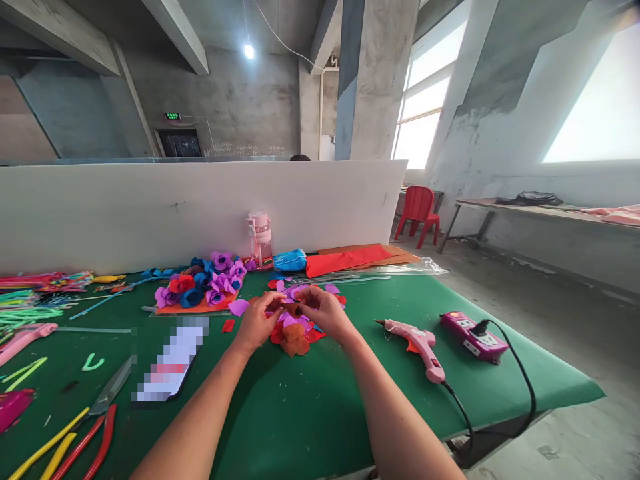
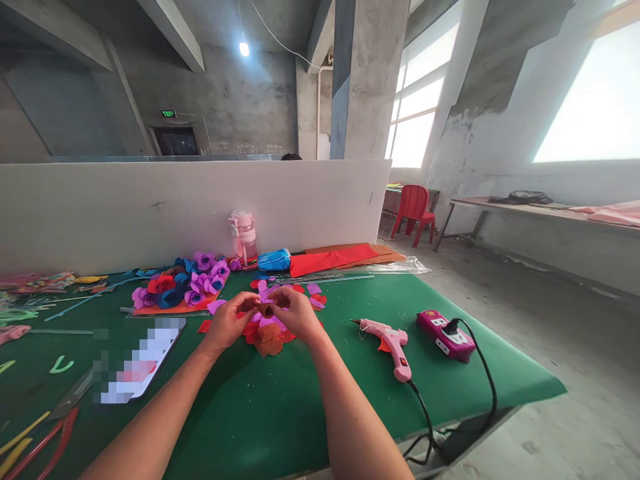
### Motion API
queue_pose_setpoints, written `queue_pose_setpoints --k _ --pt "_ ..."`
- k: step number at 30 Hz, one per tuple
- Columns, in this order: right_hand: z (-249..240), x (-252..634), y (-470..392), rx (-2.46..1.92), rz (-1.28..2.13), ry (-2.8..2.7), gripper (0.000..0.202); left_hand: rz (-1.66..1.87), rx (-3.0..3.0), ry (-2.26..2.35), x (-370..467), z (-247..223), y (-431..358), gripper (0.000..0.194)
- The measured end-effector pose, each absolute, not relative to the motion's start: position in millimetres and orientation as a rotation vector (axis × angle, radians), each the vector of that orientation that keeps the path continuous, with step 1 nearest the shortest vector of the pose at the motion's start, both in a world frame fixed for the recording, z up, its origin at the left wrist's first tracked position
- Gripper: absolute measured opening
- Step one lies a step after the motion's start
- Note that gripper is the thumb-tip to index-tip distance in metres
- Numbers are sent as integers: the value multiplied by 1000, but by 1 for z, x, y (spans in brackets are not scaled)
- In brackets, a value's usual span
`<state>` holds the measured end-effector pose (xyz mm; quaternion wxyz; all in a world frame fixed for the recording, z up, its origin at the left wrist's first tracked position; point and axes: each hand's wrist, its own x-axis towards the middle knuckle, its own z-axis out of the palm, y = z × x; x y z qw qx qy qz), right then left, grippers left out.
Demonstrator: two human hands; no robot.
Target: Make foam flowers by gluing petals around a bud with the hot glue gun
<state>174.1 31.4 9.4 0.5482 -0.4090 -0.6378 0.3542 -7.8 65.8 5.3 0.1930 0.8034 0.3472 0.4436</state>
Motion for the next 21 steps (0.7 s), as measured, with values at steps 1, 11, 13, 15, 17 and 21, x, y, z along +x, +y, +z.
queue_pose_setpoints --k 1,11,13,15,17,21 --pt "10 175 31 -999 793 -1528 18 1247 2259 972 -8 5 66 18" --pt "13 174 30 -1077 528 -1623 18 1199 2329 981 -7 12 61 10" --pt "16 174 28 -1066 510 -1639 16 1200 2332 961 -7 12 60 11" --pt "19 174 27 -1054 515 -1648 14 1202 2329 952 -8 13 60 12" --pt "20 174 26 -1059 560 -1631 12 1205 2321 949 -8 13 60 13" --pt "18 172 26 -1014 859 -1490 17 1219 2274 891 -7 13 60 15"
